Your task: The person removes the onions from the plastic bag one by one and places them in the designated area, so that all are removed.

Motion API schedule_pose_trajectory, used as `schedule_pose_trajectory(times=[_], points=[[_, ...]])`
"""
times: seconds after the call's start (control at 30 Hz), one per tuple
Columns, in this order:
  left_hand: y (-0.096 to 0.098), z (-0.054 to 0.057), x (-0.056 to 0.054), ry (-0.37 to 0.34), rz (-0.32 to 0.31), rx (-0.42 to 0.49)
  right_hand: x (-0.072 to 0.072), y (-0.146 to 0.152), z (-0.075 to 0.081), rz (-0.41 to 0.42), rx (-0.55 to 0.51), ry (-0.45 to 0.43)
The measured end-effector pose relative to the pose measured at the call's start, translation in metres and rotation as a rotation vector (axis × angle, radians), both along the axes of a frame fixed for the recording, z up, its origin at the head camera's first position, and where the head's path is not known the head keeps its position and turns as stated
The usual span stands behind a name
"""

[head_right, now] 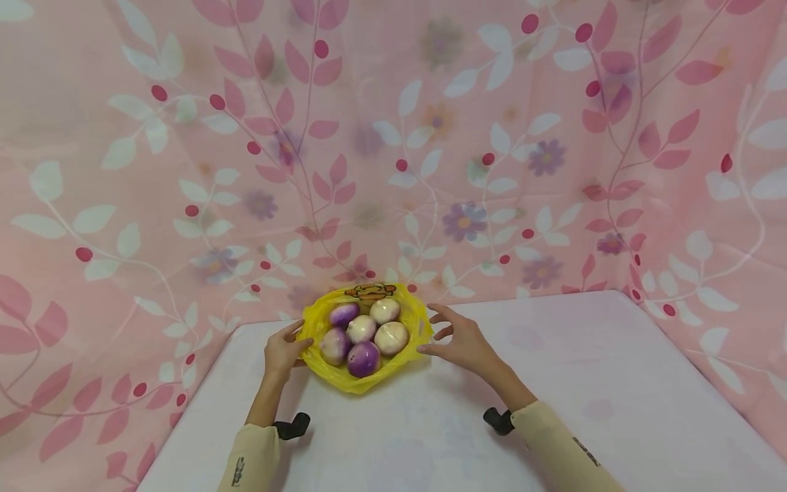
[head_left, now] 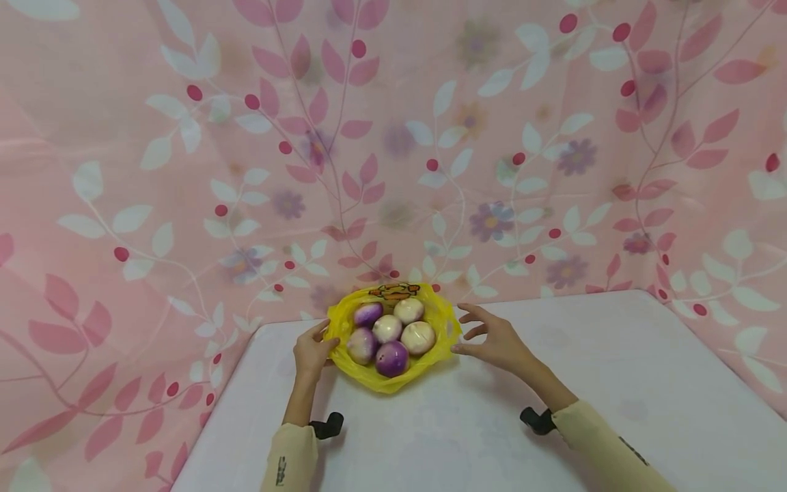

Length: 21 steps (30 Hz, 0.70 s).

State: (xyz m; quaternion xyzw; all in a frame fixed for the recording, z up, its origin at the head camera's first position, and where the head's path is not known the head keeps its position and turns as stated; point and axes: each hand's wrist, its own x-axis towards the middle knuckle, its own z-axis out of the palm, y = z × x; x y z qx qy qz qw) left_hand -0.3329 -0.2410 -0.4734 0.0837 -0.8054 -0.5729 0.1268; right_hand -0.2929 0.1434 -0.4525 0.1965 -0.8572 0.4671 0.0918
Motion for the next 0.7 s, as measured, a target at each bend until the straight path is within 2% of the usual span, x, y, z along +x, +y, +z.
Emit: schedule_pose_trajectory(times=[0.2,0.53,0.7], points=[[0.0,0.002,0.001,0.004,-0.008,0.001,-0.003,-0.02,0.004,0.032,-0.065,-0.045],[0.0,0.002,0.002,0.006,-0.009,-0.003,-0.01,-0.044,0.003,0.01,-0.183,-0.21],[0.0,0.002,0.001,0.009,-0.009,-0.003,-0.013,-0.052,0.002,0.043,-0.251,-0.267]])
